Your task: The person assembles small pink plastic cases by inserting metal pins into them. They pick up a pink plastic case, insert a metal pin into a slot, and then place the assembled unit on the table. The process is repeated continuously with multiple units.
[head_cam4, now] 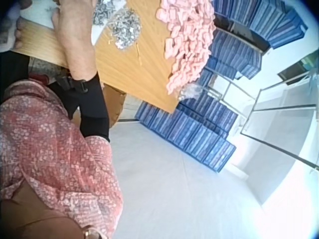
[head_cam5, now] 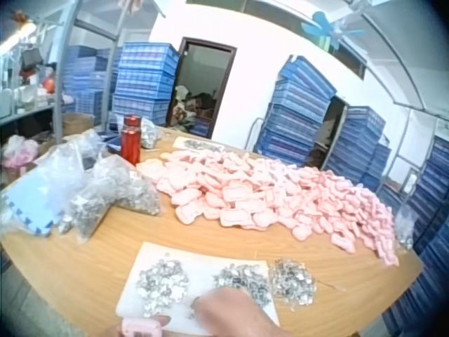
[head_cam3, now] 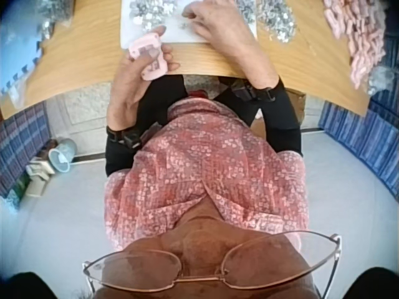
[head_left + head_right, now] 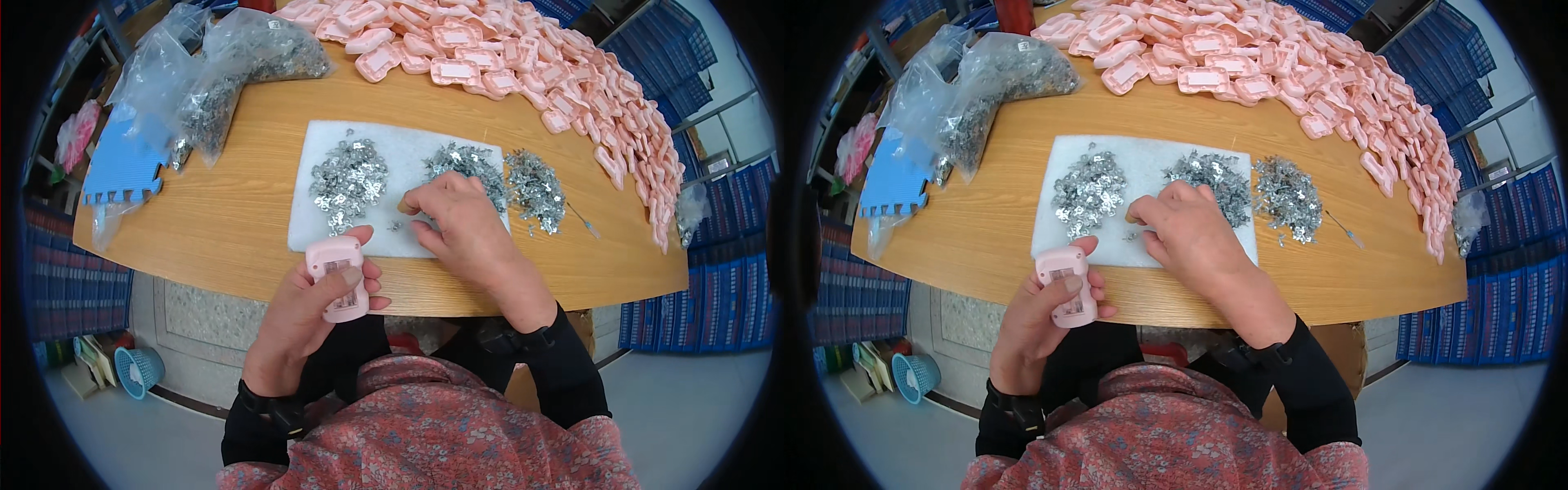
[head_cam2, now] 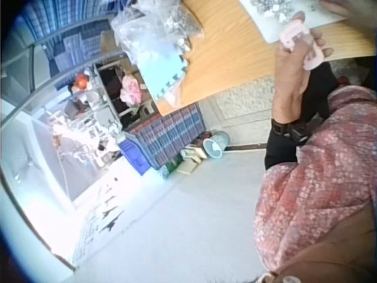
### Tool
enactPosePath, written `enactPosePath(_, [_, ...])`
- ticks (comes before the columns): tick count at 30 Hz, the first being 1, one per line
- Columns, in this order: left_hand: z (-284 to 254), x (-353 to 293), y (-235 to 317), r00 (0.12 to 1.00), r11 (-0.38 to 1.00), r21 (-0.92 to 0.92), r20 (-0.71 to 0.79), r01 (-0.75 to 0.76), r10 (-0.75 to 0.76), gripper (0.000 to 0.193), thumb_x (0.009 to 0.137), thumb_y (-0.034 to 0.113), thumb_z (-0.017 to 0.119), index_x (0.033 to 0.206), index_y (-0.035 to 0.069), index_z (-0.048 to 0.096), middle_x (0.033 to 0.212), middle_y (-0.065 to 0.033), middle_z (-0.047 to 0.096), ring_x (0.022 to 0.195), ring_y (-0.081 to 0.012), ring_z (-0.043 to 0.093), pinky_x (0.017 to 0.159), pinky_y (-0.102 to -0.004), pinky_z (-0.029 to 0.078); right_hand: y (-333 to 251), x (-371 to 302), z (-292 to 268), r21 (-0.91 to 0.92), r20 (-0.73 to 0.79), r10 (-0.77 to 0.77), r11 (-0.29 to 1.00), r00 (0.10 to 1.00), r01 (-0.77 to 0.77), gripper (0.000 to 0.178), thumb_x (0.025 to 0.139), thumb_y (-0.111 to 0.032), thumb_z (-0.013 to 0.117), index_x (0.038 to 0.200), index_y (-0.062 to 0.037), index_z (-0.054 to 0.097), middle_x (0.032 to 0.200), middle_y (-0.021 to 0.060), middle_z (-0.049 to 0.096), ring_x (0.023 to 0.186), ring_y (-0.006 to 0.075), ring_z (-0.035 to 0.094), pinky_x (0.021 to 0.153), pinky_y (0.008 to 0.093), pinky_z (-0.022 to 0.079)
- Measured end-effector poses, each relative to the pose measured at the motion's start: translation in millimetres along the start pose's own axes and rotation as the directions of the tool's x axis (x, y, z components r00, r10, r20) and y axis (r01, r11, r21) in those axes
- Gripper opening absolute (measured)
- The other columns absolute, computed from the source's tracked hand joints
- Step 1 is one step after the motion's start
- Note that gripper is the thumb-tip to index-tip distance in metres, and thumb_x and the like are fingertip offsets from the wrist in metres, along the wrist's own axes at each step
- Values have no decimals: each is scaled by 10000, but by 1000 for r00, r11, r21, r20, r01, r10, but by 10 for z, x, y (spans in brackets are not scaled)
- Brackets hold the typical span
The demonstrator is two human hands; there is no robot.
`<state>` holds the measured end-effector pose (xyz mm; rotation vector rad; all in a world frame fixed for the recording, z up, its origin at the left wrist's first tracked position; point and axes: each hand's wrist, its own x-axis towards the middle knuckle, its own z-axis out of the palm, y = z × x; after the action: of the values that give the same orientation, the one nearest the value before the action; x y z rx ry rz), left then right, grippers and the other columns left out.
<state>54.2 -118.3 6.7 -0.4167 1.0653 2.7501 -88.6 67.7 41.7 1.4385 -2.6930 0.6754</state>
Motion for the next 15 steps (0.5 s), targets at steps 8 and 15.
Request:
enactPosePath(8, [74, 36, 7, 999, 998, 59, -25, -23, 24, 487, 956, 142, 586, 1407, 15, 457, 951, -96, 658, 854, -188, 671, 756, -358, 597, 62, 38, 173, 43, -39, -51, 998, 998, 53, 193, 784, -78, 719, 961, -116, 653, 837, 45, 614, 896, 233, 593, 838, 359, 403])
enactPosePath(15, [117, 114, 2, 998, 982, 183, -22, -48, 53, 479, 1007, 236, 507, 1417, 1, 435, 960, -91, 662, 840, -181, 664, 765, -350, 579, -40, -71, -49, 506, 35, 271, 825, 962, -251, 164, 814, -116, 731, 924, -61, 623, 804, 61, 642, 761, 210, 624, 740, 306, 468])
